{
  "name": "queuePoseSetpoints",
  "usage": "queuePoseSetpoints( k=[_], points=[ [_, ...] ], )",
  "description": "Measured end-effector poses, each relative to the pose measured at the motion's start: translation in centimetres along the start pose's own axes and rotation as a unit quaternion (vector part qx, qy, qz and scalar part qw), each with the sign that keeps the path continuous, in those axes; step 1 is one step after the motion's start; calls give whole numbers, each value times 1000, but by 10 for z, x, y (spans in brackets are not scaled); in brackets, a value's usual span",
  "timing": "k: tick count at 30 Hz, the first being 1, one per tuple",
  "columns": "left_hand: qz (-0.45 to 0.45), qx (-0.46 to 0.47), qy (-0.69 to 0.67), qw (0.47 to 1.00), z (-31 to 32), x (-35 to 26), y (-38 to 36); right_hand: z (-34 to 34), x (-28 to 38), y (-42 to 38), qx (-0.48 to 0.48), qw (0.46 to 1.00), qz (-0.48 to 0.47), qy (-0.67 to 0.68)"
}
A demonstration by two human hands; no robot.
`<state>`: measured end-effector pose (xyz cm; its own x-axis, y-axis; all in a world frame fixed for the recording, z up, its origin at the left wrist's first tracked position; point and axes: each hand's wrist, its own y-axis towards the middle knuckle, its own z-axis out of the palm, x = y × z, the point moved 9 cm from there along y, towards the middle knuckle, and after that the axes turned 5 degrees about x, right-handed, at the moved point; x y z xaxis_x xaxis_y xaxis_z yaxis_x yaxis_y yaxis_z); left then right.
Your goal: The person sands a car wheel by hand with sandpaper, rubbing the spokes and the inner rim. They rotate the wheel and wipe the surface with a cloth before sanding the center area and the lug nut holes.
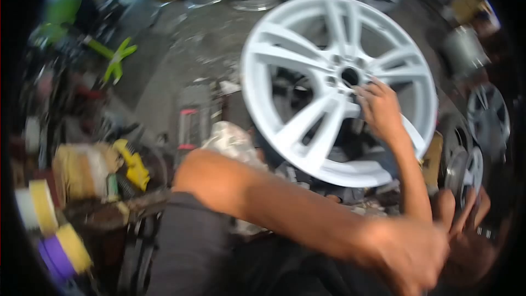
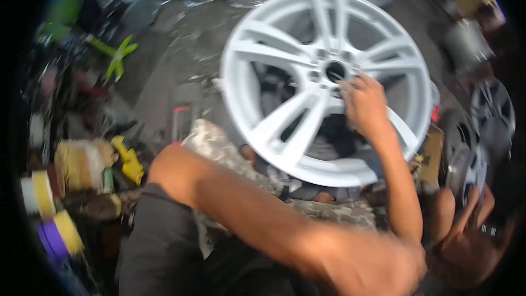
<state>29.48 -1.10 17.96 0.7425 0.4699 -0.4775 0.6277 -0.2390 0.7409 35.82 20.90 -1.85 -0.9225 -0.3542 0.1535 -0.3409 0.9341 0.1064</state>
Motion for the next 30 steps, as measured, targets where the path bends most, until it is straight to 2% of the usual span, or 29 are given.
queuePoseSetpoints(
  k=[1, 3, 4, 8, 17, 21, 22, 23, 24, 25, 27, 28, 29, 30],
  points=[
    [-22, -9, 19, 1000, -17, -21, 24, -4, 2, -2, -2, 1000, 7, -4],
    [124, -39, 122, 984, -36, -77, 53, -5, 6, -6, -2, 1000, -3, -4],
    [139, -41, 124, 982, -38, -88, 60, -8, 5, -11, -1, 1000, 6, -8],
    [113, -34, 107, 987, -44, -94, 55, -22, 9, -37, -3, 1000, 6, -26],
    [90, -12, 107, 990, -32, -91, 57, -21, 1, -22, -36, 999, 21, -23],
    [76, -6, 127, 989, -20, -79, 58, -21, 5, -42, -3, 1000, 5, -19],
    [54, -9, 154, 987, -14, -67, 57, -25, 7, -45, -21, 999, -25, -32],
    [45, 31, 201, 978, 1, -52, 59, -28, 9, -49, -38, 997, -50, -45],
    [69, 243, 217, 943, 15, -40, 62, -26, 7, -39, -58, 994, -63, -67],
    [12, -1, 267, 964, 15, -23, 51, -18, -2, -23, -40, 996, -47, -59],
    [-49, 107, 310, 943, 23, -1, 30, -3, -12, 1, 4, 998, -25, -60],
    [-56, 38, 311, 948, 20, 9, 10, -5, -11, -6, 6, 999, -27, -25],
    [83, -278, 340, 895, -15, -7, -29, -7, -11, -15, 9, 999, -30, 9],
    [-81, 25, 330, 940, -16, 20, -26, -17, -8, -38, -22, 999, -44, 11]
  ],
)
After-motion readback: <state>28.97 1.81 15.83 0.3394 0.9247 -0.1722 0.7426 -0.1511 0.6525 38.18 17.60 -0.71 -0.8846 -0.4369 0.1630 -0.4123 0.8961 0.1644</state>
